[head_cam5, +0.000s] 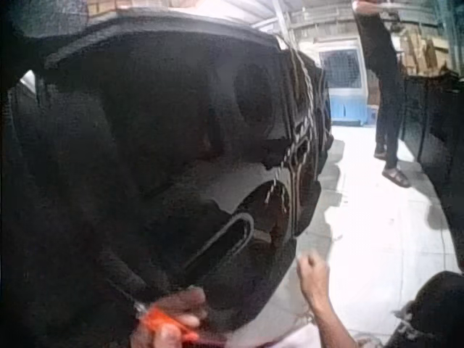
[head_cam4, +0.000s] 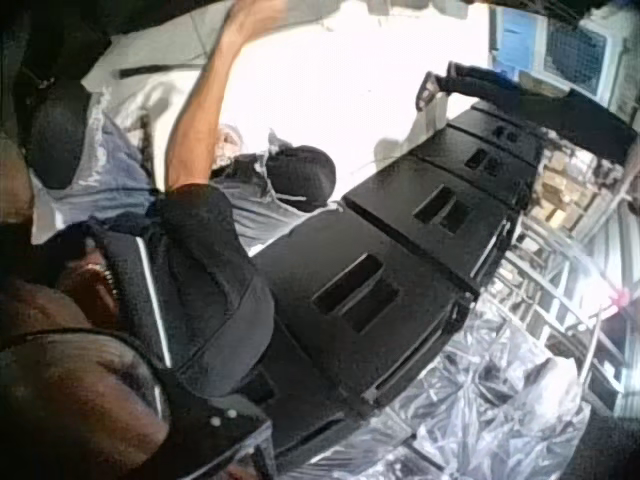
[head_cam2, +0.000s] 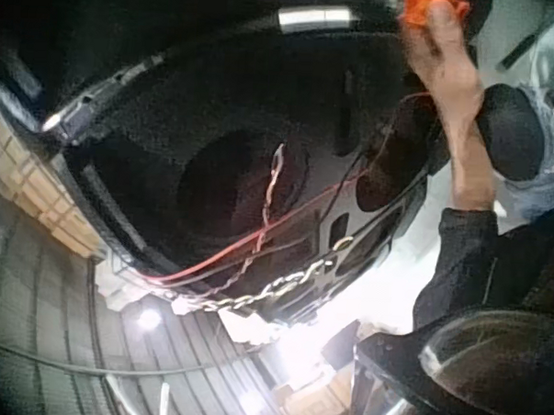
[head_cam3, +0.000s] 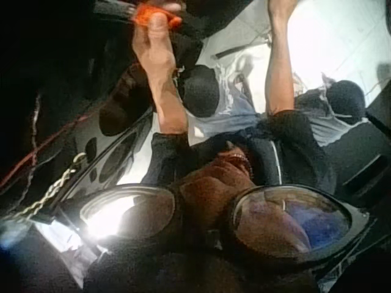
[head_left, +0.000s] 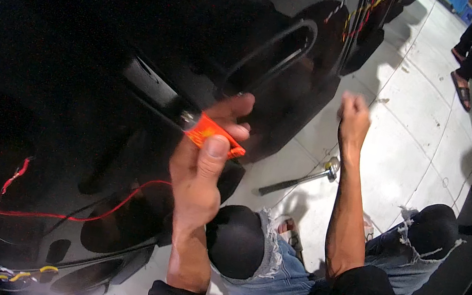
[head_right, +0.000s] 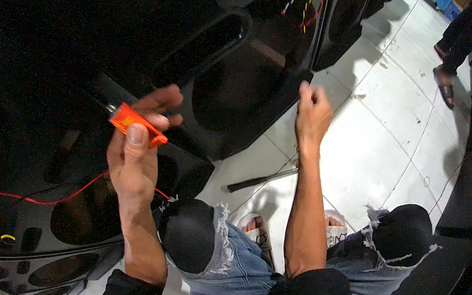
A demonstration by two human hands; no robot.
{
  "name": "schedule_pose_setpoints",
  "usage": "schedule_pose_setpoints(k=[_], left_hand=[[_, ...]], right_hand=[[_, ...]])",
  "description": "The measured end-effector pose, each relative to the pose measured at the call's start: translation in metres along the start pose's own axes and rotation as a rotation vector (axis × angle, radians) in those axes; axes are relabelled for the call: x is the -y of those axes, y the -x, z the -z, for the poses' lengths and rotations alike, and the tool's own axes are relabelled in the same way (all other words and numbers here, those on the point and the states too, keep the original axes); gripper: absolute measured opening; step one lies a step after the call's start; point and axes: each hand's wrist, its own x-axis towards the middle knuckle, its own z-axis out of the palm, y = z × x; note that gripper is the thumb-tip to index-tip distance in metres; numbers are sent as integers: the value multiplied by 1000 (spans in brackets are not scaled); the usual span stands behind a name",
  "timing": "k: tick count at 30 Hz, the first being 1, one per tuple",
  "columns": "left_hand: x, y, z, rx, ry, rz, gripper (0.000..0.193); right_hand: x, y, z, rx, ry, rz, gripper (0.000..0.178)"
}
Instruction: The person uses a hammer to tap the back panel of a large black speaker and a red tool to adjust internal components. The person repeatedly hammers different sections of the speaker's back and manipulates wires and parts inside the speaker enclosure.
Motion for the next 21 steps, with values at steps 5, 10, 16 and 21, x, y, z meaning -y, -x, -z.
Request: schedule_pose_setpoints(k=[5,10,16,21], left_hand=[[25,-14,15,25,-29,-9,40],[49,-9,22,14,-116,-25,41],[41,-3,10,-73,-168,-39,41],[42,3,-1,-76,-159,-74,39]], right_hand=[[-163,70,-36,573,345,-788,73],[-231,107,-74,131,459,-420,42],[-246,107,-76,-60,207,-422,43],[-200,70,-67,8,-232,-283,31]])
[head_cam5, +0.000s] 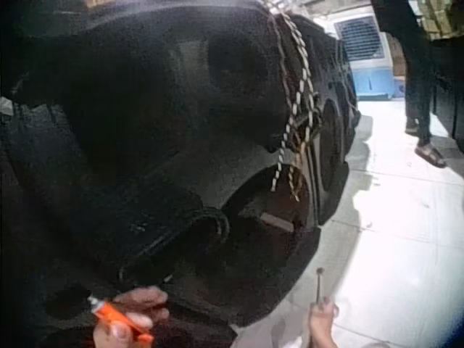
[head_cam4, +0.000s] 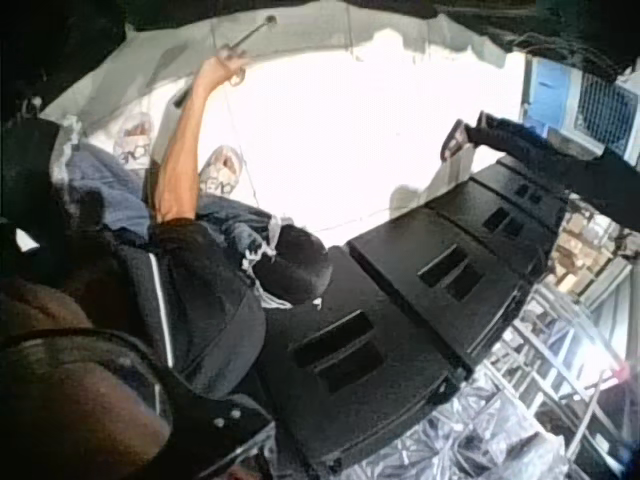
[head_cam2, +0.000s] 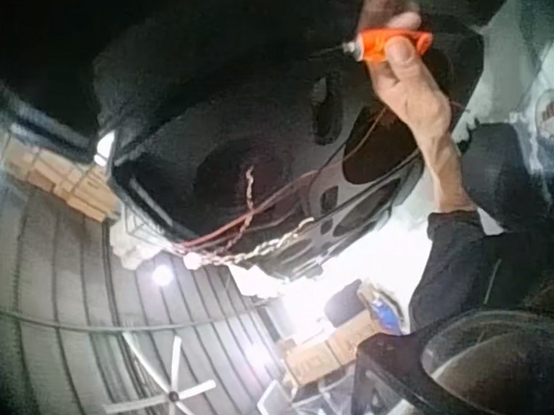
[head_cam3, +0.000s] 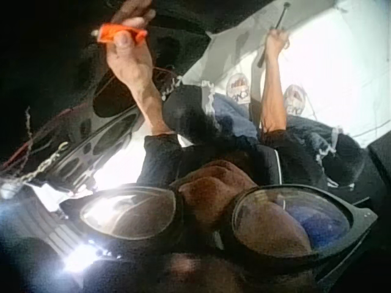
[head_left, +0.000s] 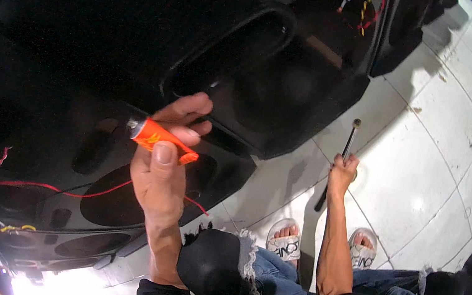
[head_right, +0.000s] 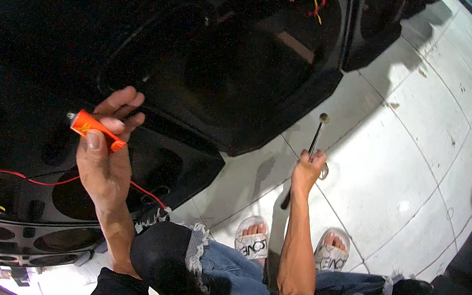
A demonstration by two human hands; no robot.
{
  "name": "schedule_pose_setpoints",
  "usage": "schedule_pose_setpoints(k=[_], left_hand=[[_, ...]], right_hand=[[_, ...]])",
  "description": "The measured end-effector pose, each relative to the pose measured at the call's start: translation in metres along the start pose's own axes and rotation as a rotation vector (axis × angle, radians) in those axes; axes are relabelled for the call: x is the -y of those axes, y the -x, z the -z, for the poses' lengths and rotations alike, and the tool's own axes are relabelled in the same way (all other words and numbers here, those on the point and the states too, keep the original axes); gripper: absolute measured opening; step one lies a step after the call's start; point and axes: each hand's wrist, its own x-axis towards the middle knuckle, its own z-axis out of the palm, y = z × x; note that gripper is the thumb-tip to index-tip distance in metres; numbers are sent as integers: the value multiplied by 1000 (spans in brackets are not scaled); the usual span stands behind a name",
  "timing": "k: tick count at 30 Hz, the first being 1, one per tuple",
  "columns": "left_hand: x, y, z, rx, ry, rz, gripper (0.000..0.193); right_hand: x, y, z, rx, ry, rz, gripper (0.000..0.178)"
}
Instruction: The person uses a hammer to tap the back panel of a large black speaker and a red tool to adjust internal components. The person repeatedly hammers different sections of the speaker's back and manipulates wires and parts inside the speaker enclosure.
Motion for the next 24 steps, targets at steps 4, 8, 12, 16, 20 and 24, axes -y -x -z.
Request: schedule_pose_setpoints(k=[4,8,12,16,20,24], left_hand=[[0,7,6,9,-16,-21,37],[-10,15,-1,-83,3,-24,41],[-20,17,-6,-44,12,-33,37],[-32,17,-6,-24,-5,-46,37],[-41,12,0,-4,-3,-52,39],[-41,11,-7,-3,-11,45,42]], right_hand=[[76,15,4,287,-377,-173,24],[206,57,19,565,-640,354,29],[247,64,17,690,-298,583,41],[271,93,43,414,-977,690,48],[272,93,34,387,-1251,911,44],[225,85,-8,345,-489,628,33]])
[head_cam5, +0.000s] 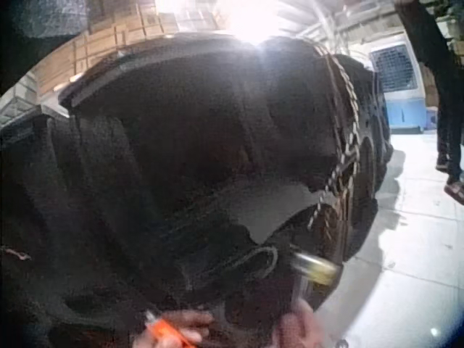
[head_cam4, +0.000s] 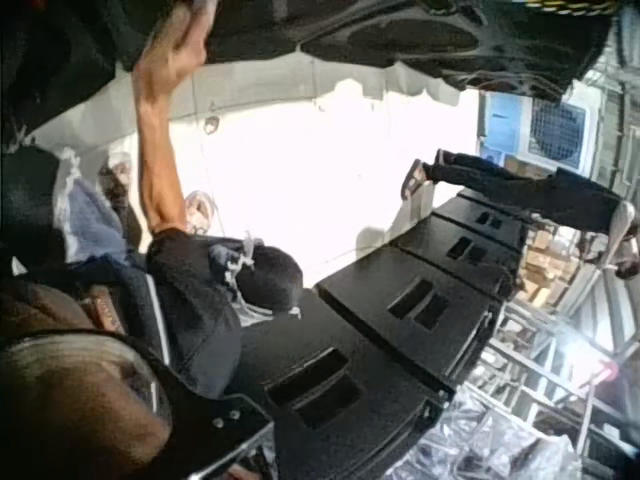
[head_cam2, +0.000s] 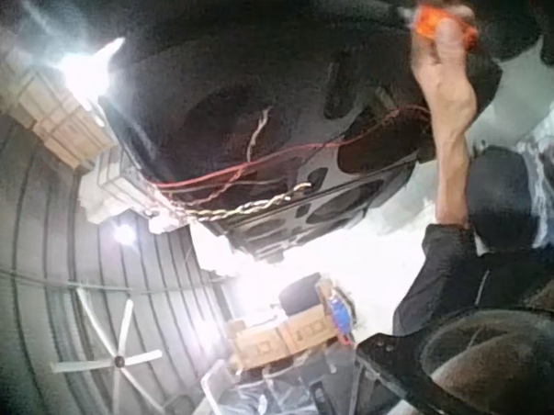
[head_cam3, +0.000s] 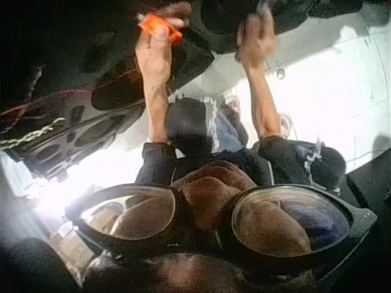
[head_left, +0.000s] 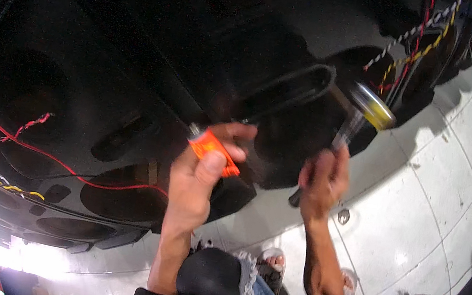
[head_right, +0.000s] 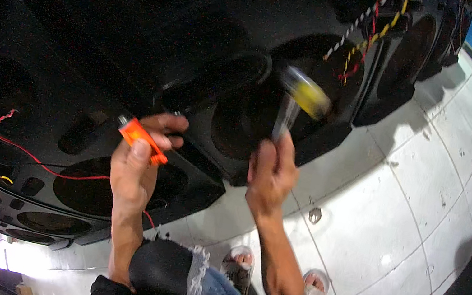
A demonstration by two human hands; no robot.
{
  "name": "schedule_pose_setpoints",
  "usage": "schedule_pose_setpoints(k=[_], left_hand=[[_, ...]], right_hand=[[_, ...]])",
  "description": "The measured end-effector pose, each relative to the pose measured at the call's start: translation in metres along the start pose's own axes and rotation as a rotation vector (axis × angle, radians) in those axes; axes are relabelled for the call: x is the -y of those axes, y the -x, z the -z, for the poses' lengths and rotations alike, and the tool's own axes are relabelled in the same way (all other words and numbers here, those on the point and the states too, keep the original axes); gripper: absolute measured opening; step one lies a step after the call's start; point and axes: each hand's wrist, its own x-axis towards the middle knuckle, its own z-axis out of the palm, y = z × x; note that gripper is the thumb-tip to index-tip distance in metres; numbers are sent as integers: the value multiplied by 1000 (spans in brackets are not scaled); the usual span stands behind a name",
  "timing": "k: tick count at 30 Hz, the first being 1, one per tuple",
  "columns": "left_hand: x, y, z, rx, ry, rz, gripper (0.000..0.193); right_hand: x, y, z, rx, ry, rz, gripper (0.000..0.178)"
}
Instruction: The person uses a hammer to tap the back panel of a large black speaker and a red tool to adjust internal components. The person repeatedly hammers different sections of the speaker's back and manipulates wires and parts inside the speaker enclosure.
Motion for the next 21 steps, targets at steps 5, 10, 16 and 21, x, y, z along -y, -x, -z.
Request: schedule_pose_setpoints(k=[5,10,16,21], left_hand=[[-4,-5,0,-5,22,5,42],[-7,-4,-3,11,18,-9,40],[-14,8,15,-90,93,8,41],[-21,22,41,-305,87,-206,37]], right_hand=[[49,-8,-4,-200,-512,294,51],[10,-22,-16,283,-50,-5,42],[46,20,-19,234,-495,326,44],[38,5,-51,387,47,124,21]])
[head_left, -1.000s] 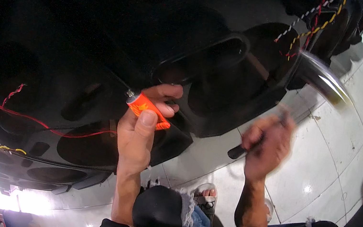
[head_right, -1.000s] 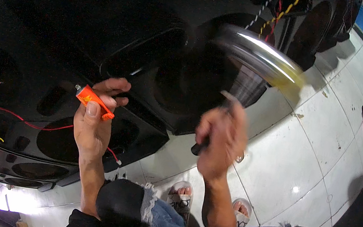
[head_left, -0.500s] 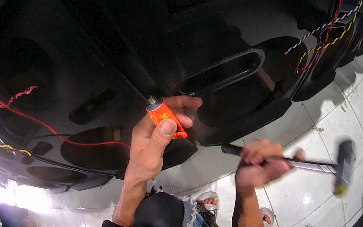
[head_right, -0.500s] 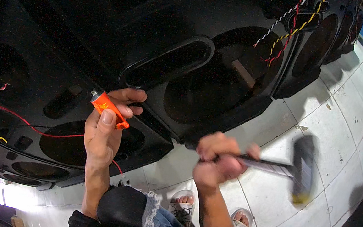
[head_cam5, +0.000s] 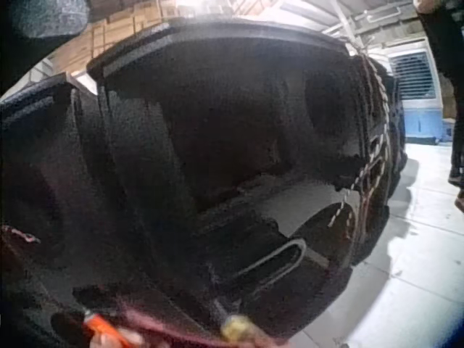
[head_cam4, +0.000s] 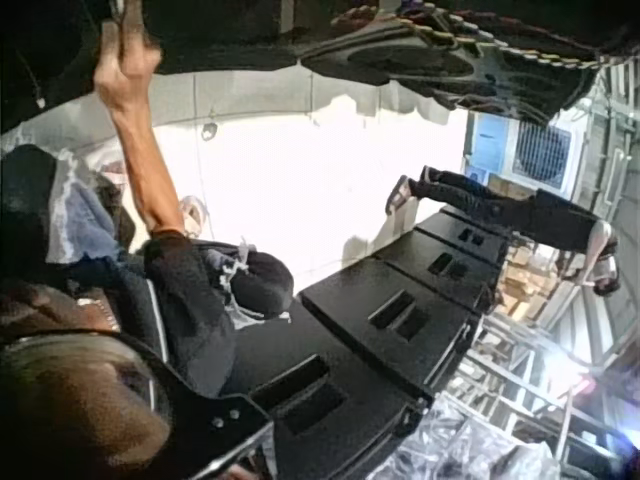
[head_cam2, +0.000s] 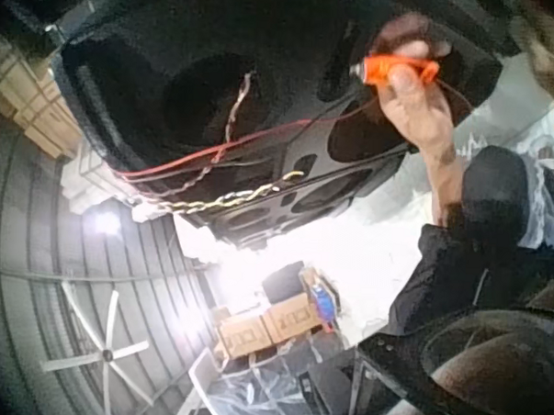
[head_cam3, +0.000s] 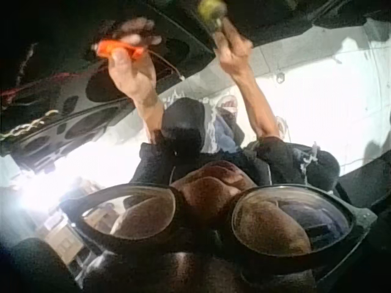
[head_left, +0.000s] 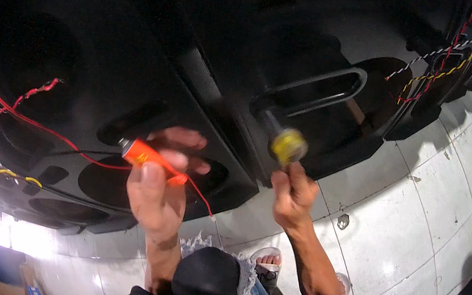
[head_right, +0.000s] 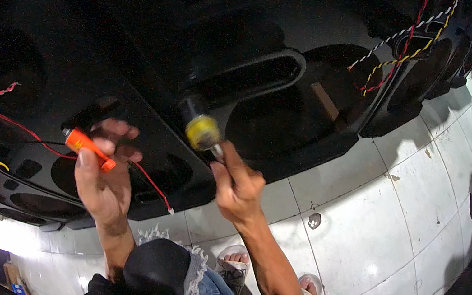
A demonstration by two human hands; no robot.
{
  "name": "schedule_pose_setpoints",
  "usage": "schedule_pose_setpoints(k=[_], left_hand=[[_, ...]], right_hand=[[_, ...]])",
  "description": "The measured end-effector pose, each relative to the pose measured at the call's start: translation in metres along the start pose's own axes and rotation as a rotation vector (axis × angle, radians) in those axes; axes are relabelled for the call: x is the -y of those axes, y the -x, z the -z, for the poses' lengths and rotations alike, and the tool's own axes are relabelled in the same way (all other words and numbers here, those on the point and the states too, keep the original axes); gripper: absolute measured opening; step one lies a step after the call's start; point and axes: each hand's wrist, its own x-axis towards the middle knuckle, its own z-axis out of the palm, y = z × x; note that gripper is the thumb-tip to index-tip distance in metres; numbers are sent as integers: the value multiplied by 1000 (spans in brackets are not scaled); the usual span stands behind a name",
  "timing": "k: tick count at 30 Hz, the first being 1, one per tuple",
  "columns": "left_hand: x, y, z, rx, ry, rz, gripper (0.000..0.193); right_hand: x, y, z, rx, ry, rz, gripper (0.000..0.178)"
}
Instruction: The person uses a hammer to tap the back panel of a large black speaker and a red tool to adjust internal components. The person repeatedly hammers different sections of the speaker's back and manipulates wires and parts inside the speaker enclosure.
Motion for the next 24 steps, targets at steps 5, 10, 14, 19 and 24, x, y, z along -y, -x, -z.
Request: schedule_pose_setpoints(k=[5,10,14,19,24], left_hand=[[-11,-3,4,-50,-11,-26,44],[-23,-4,-2,98,-81,8,39],[-49,17,-13,43,-97,169,39],[-57,53,-20,-1,-133,250,33],[-62,64,-9,-133,-170,304,33]], right_hand=[[2,17,5,-239,-487,189,13],[-2,-9,6,-127,-80,169,10],[9,5,33,-344,-469,308,47],[1,-21,42,-471,-438,295,53],[-2,-27,54,-196,-275,-133,49]])
